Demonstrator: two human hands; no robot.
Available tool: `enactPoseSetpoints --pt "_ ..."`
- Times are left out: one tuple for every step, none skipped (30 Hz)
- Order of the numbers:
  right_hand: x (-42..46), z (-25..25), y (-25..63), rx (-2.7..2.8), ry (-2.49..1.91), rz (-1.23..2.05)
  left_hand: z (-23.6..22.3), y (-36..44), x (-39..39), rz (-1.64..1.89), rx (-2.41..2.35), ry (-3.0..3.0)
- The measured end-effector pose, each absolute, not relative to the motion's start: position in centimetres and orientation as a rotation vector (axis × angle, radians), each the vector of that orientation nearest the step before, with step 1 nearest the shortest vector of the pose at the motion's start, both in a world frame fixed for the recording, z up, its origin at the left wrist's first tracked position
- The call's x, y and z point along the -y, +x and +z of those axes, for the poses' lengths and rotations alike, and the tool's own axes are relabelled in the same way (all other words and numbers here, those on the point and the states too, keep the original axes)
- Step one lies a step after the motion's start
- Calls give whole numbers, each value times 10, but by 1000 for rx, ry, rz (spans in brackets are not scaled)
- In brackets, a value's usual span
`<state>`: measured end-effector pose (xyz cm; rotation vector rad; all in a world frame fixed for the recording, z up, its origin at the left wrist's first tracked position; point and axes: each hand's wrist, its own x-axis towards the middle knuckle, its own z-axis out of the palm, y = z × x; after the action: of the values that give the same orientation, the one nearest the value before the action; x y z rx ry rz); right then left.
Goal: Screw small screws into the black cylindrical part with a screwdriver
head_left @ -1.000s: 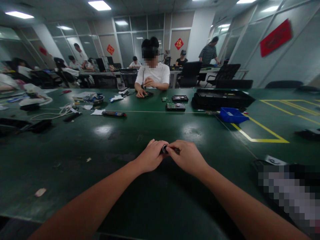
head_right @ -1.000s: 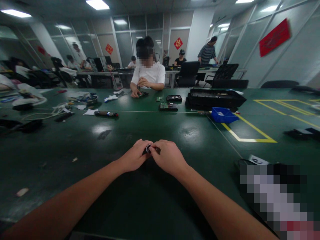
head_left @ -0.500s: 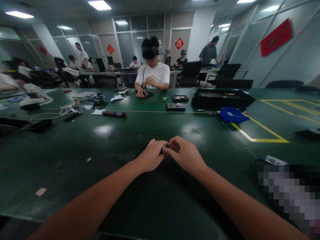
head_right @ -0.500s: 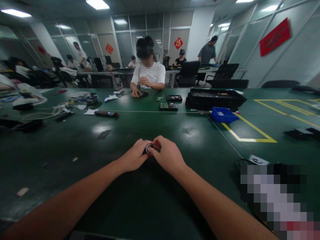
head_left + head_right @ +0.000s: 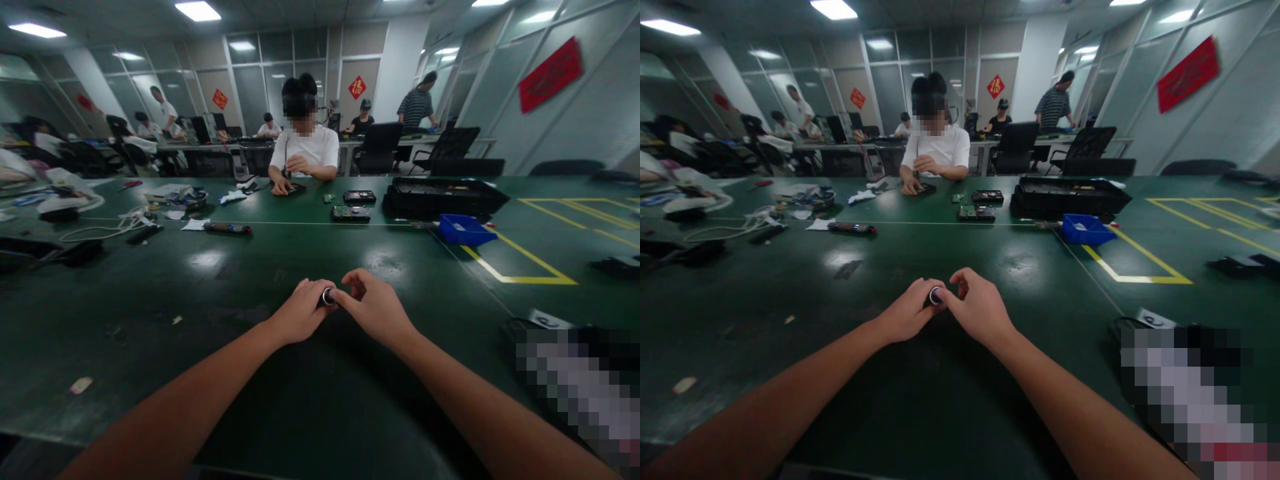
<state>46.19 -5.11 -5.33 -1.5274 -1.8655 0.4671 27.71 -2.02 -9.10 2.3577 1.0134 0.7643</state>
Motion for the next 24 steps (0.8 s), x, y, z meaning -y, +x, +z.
enactPoseSetpoints --pt "51 -51 462 1845 -1506 483 -90 276 20 783 -1029 2322" --pt "51 -49 463 1821 -1485 491 -90 275 19 804 -1046 2284" --pt "51 -47 463 1800 -1466 491 -90 275 18 828 -1062 2247" --pt "51 -46 464 1783 -1448 483 -90 274 17 850 -1074 2213" --pt "51 -45 465 1774 -1431 474 -90 273 17 867 -1084 2184" --pt "51 -45 465 1775 -1414 469 -90 272 16 882 -1091 2161" --pt "51 -45 466 1791 -1395 471 -90 272 15 895 -1098 2143" --pt "51 -45 466 1817 -1374 478 -90 271 14 904 -1105 2129" --pt "51 -45 466 1853 -1351 490 -91 271 14 910 -1113 2119" --pt "52 -45 466 1885 -1330 499 -91 270 13 912 -1121 2111" --pt "53 -45 466 1910 -1315 496 -91 269 13 913 -1129 2105" --pt "54 -45 466 1923 -1309 484 -92 268 12 915 -1137 2101" --pt "55 -45 466 1918 -1310 472 -92 267 11 918 -1143 2099" --pt "56 -45 466 1898 -1317 466 -92 266 11 922 -1146 2099" --pt "56 -45 467 1871 -1325 473 -92 266 10 925 -1146 2099" --pt "57 -45 467 1840 -1328 491 -93 265 10 929 -1146 2100" --pt "57 -46 468 1803 -1321 521 -93 265 9 933 -1147 2100" --pt "57 -47 468 1761 -1301 552 -94 264 8 936 -1151 2099" --pt "57 -48 468 1716 -1272 578 -94 264 8 939 -1156 2098" --pt "57 -50 468 1670 -1237 598 -95 264 7 943 -1164 2097" --pt "57 -51 467 1622 -1202 609 -95 264 7 950 -1171 2096" --pt "57 -52 467 1574 -1172 613 -96 264 6 957 -1177 2095" --pt "57 -53 466 1531 -1149 609 -96 264 6 963 -1181 2096" --pt "58 -53 465 1494 -1133 596 -96 263 6 968 -1182 2098"
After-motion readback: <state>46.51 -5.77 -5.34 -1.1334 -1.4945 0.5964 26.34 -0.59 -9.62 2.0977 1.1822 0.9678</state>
